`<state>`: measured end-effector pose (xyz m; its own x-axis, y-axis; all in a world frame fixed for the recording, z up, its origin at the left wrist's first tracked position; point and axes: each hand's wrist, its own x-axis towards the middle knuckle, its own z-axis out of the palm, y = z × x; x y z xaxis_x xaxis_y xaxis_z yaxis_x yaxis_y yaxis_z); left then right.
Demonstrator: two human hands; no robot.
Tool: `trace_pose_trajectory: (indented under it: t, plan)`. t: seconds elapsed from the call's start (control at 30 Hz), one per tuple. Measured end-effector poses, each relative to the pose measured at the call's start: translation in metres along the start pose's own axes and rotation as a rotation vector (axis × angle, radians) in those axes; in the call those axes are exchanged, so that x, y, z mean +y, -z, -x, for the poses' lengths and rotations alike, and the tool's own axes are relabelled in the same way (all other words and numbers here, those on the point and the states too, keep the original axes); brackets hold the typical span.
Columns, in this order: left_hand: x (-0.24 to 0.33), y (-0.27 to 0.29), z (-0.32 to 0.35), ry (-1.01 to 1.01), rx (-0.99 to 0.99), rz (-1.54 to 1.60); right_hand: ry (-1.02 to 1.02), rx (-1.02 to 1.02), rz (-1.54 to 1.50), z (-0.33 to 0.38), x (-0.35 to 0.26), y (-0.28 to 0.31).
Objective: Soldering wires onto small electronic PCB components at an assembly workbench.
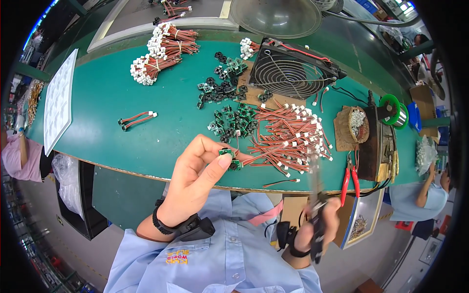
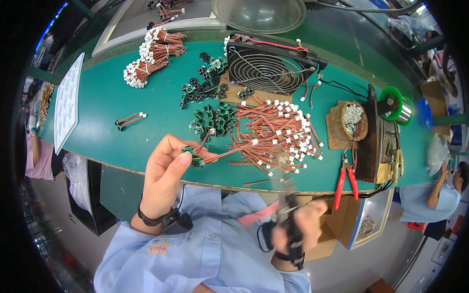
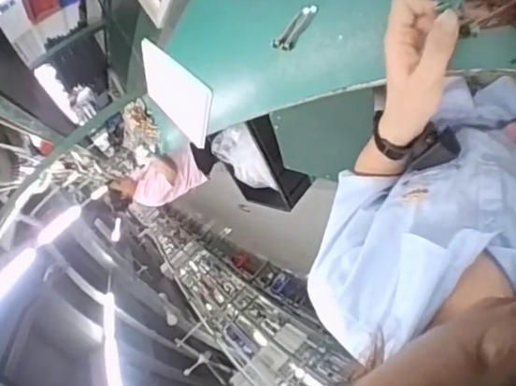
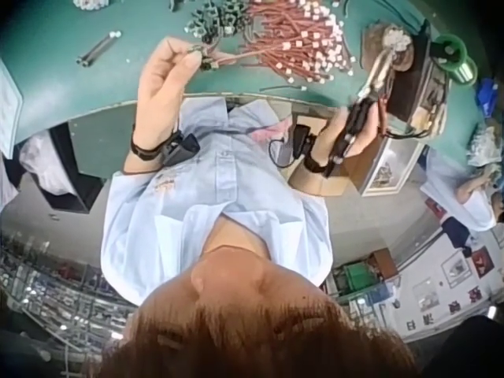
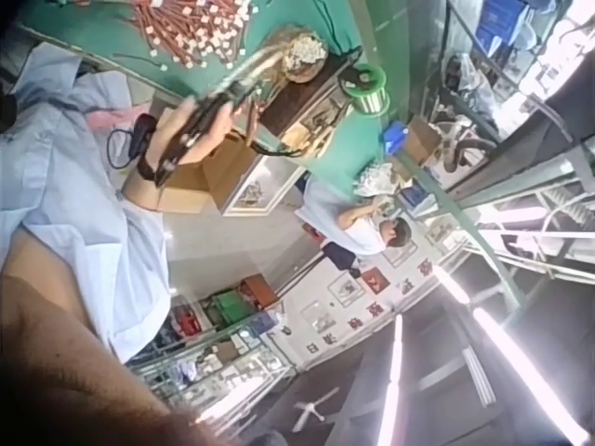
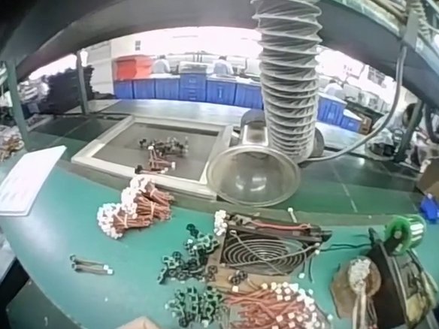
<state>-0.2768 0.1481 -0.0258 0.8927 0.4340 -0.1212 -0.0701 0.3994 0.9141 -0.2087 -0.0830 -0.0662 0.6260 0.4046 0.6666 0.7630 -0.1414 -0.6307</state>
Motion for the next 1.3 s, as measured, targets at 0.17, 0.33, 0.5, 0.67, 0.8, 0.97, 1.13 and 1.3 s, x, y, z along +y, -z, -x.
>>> trace_pose_trajectory:
  t: [0.17, 0.33, 0.5, 0.67, 0.8, 0.97, 1.13, 1.3]
  plan:
    - [0.001, -0.002, 0.004, 0.005, -0.025, 0.066, -0.455, 0.387, 0.255, -0.02, 0.049, -0.003]
    - [0.002, 0.003, 0.007, -0.001, -0.074, 0.088, -0.535, 0.274, 0.284, -0.029, 0.058, -0.006]
    - [-0.001, 0.018, 0.007, -0.068, 0.042, -0.137, -0.415, 0.137, -0.003, -0.014, 0.032, -0.016]
    - [-0.001, 0.084, 0.01, -0.407, 0.465, -0.929, -0.155, -0.202, 0.032, -0.015, 0.023, -0.026]
    - [-0.002, 0.106, 0.009, -0.42, 0.677, -1.464, 0.102, -0.375, 0.196, -0.014, 0.031, -0.025]
    - [-0.009, 0.113, 0.009, -0.332, 0.74, -1.684, 0.212, -0.443, 0.299, -0.011, 0.033, -0.023]
    - [-0.005, 0.083, 0.012, -0.456, 0.66, -1.735, 0.209, -0.439, 0.278, -0.01, 0.036, -0.025]
    - [-0.01, 0.022, 0.018, -0.371, 0.076, -1.277, 0.108, -0.326, 0.087, -0.009, 0.032, -0.034]
